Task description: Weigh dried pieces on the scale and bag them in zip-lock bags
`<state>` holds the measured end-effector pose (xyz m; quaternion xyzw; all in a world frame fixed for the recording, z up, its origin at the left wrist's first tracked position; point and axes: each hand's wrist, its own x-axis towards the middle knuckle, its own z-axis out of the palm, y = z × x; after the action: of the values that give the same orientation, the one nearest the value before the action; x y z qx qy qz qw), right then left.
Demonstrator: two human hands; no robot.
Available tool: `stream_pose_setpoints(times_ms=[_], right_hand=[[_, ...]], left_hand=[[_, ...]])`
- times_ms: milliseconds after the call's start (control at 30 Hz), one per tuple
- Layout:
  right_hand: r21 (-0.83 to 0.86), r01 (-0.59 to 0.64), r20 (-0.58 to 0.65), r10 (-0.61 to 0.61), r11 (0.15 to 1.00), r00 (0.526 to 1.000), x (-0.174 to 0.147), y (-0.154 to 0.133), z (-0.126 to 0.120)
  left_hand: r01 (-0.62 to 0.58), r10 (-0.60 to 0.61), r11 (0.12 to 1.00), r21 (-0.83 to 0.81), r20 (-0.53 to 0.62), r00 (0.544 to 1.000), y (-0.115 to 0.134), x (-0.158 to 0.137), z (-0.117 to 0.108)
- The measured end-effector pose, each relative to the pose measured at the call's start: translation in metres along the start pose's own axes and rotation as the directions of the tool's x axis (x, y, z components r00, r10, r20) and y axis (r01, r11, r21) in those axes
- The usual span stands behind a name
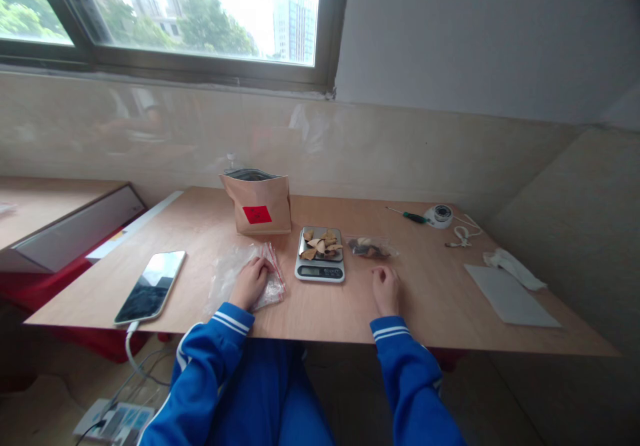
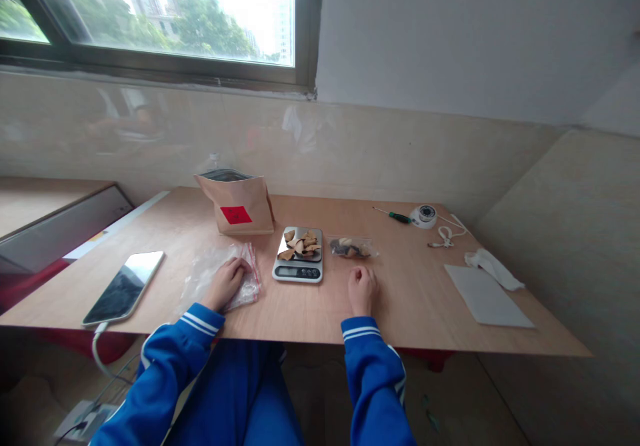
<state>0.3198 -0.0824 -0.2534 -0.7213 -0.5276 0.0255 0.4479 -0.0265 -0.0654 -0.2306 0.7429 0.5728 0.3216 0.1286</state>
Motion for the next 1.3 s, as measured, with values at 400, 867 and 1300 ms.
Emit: stream_pose_setpoints(times_ms=[400, 867, 1300], right_hand=[[0.011, 0.0, -0.012, 0.0, 1.0, 1.0, 0.0, 0.001, 0.001], [-0.012, -0.011, 0.006, 0.011, 1.0, 1.0, 0.001, 0.0, 0.001], [0.45, -0.076, 0.259, -0.049, 0.89, 0.965, -0.047, -0.093, -0.026]], left_hand=[[0.025, 0.006, 0.983, 0.183, -0.165, 0.986, 0.011, -0.004, -0.002], [0.33, -0.397, 0.822, 0.464, 0.052, 0.917, 0.046, 0.011, -0.004], [0.127, -0.208, 0.953, -0.274, -0.29, 0.934, 0.069, -0.032, -0.011]])
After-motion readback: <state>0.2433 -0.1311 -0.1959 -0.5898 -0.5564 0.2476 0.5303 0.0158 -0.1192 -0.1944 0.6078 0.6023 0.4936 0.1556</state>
